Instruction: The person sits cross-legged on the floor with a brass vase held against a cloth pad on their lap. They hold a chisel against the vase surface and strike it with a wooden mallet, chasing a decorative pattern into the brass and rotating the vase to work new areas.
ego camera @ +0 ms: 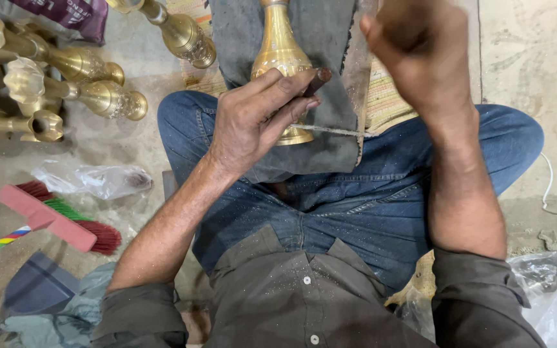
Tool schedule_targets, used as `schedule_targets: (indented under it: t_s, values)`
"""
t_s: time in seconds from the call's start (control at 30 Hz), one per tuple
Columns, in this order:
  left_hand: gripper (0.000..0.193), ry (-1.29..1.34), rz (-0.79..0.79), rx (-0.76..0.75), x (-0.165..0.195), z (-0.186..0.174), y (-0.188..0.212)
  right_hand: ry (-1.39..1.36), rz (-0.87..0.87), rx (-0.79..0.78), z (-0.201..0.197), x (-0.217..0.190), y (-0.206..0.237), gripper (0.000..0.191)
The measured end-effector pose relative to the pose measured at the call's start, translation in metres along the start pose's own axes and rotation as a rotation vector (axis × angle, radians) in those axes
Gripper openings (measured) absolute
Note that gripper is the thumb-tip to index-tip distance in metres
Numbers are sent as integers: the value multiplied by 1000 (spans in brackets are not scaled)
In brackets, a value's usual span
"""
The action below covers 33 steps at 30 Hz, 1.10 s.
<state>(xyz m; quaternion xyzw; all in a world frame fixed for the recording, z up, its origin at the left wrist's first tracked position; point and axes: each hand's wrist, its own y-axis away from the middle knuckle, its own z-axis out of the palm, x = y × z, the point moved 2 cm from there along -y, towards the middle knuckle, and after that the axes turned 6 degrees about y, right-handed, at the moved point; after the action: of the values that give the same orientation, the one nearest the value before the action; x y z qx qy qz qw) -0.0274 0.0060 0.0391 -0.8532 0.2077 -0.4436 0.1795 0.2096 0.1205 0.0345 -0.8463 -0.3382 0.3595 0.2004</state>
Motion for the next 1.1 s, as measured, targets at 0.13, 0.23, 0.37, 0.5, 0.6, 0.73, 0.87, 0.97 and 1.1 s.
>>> schedule_targets:
  t_s: [0.13,0.23,0.37,0.5,0.6,0.73,0.87,0.97,1.1]
  values:
    - [39,-24,-22,-17,1,-2,-1,-15,12,27,-1,-4,-3,22]
    - [39,9,2,-17,1,-2,-1,136,-98,14,-4,-9,-6,22]
    - [39,17,-33,-32,-1,-2,-1,-40,70,-18,-2,-15,-14,18]
    - [33,34,34,-20,-1,-3,-2,434,-338,55,-6,-30,-16,21]
    - [38,4,-20,-41,-1,-3,-2,-272,252,10,-1,-19,-16,30]
    - [33,6,-8,-45,2,-4,-4,163,-236,27,-3,-17,-9,34]
    - [31,-2,-11,-51,3,-6,-5,5,-151,-6,4,-4,0,41]
    - [36,18,8,-52,3,-7,-6,-56,-169,56,7,3,3,42]
    - [40,35,-11,-69,2,-7,-4,-46,-157,6,8,9,6,34]
